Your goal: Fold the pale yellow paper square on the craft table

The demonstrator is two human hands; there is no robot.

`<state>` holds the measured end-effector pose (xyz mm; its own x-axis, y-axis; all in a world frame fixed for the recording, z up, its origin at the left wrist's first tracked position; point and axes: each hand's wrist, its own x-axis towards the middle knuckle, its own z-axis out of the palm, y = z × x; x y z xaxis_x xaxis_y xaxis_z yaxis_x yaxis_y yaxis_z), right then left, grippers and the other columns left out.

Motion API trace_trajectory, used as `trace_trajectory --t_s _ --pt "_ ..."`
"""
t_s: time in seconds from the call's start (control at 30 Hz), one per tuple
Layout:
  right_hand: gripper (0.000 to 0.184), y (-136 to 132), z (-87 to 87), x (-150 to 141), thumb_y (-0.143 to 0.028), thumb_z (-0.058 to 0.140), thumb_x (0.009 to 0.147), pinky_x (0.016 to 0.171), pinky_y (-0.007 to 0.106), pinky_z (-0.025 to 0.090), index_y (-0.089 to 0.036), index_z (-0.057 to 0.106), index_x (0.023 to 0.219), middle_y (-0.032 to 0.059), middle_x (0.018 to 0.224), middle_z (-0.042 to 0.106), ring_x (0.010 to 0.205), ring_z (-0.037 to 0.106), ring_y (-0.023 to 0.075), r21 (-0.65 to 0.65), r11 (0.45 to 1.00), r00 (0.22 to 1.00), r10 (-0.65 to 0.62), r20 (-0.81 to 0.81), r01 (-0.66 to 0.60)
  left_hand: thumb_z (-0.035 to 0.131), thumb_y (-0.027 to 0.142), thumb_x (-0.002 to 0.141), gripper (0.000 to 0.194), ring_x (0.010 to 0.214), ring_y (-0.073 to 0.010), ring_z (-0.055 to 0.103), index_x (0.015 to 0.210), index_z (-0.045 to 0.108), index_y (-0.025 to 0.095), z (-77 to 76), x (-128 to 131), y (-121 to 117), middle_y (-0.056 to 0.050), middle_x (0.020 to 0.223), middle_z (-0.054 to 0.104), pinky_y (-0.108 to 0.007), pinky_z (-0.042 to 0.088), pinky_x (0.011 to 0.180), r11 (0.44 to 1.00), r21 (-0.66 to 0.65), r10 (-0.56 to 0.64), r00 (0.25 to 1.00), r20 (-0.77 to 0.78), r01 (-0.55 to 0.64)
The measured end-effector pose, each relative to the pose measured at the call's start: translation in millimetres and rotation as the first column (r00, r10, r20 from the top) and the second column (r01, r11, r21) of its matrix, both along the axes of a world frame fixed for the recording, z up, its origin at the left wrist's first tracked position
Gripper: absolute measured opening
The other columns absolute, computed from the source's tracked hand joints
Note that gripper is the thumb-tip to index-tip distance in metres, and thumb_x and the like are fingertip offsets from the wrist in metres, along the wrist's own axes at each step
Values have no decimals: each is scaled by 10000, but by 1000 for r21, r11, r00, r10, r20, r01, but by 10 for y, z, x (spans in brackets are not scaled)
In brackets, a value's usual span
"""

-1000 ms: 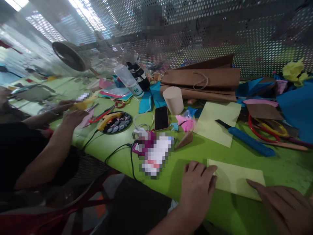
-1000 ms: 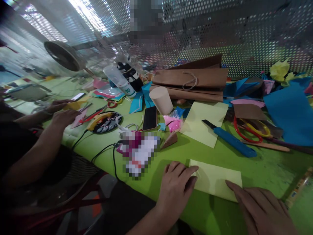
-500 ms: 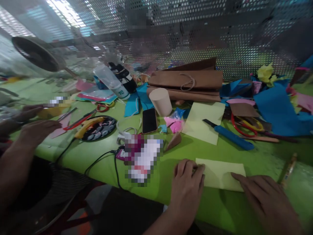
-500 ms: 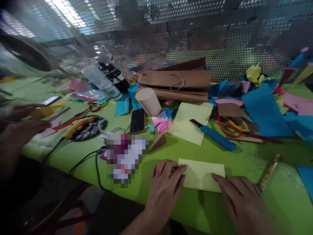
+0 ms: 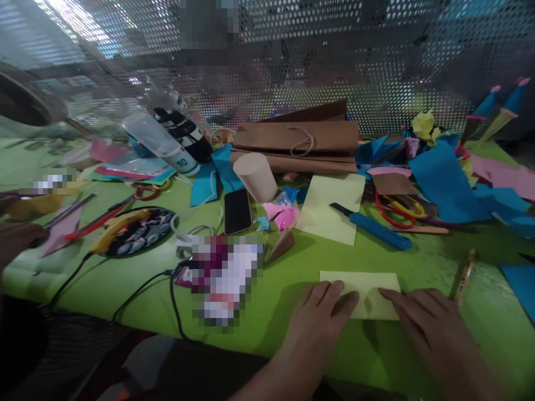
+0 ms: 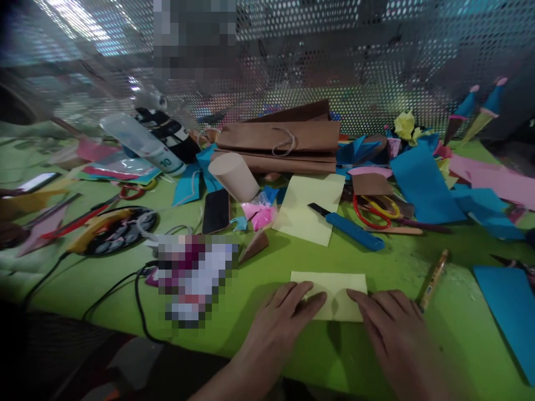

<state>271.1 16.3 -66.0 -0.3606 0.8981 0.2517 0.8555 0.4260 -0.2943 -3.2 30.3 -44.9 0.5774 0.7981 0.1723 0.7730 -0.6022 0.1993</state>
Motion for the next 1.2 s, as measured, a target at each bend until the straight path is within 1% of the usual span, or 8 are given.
trace_trajectory --t_s 0.17,0.4,0.53,0.63,0.77,0.83,1.0,1.2 --pt "358 -7 14 -40 -287 468 1051 803 411 474 -326 646 1359 46 1024 728 923 628 256 -23 999 999 -37 30 38 520 115 968 559 1398 -272 490 1524 468 149 86 -12 -62 -112 1540 548 -396 510 1104 987 -147 -64 997 41 69" --pt "301 34 29 -61 -329 495 1055 766 413 442 -307 678 1294 45 941 707 888 600 273 48 997 995 -64 71 61 554 463 1024 587 1505 -349 376 1583 375 427 219 -54 -111 -109 1667 338 -550 408 1185 959 -257 -120 992 26 122" --pt "289 2 128 -53 -304 506 1053 806 423 455 -247 695 1265 73 957 712 905 618 274 130 987 995 -102 22 98 563 518 1017 588 1507 -344 369 1573 395 431 191 -43 -113 -116 1660 341 -542 401 1188 965 -240 -103 994 25 106" --pt "328 -162 230 -165 -265 502 1050 884 434 438 -253 651 1342 80 1101 744 1023 635 279 238 966 994 -108 26 99 598 518 998 603 1509 -348 365 1564 414 417 160 -35 -114 -119 1662 339 -538 409 1180 972 -207 -106 994 31 110" --pt "472 -418 210 -438 -320 511 1038 1065 424 365 -227 519 1501 50 1441 677 1282 596 248 197 973 985 94 146 -122 665 466 962 533 1516 -361 356 1454 561 289 124 -35 -113 -149 1665 340 -516 387 1206 974 -184 -137 991 -3 134" --pt "566 -489 129 -507 -355 529 1028 1134 417 318 -189 441 1562 60 1532 609 1365 559 232 165 974 974 122 192 -155 638 501 974 514 1522 -368 348 1425 585 259 112 -36 -116 -160 1665 345 -524 371 1215 977 -170 -134 991 -4 131" --pt "641 -563 -26 -351 -314 491 1034 1144 459 290 -252 299 1642 38 1572 564 1375 579 225 155 985 970 39 242 -79 505 544 1038 575 1537 -301 354 1579 405 376 92 -117 -151 -93 1697 332 -556 327 1230 985 -125 -116 993 17 118" --pt "652 -631 -12 -173 -373 468 1040 1129 514 314 -319 263 1656 42 1581 551 1342 613 274 121 993 976 -43 215 17 393 592 1062 601 1586 -262 253 1621 319 385 52 -358 -225 27 1733 266 -597 231 1265 993 -81 -93 995 -41 89"
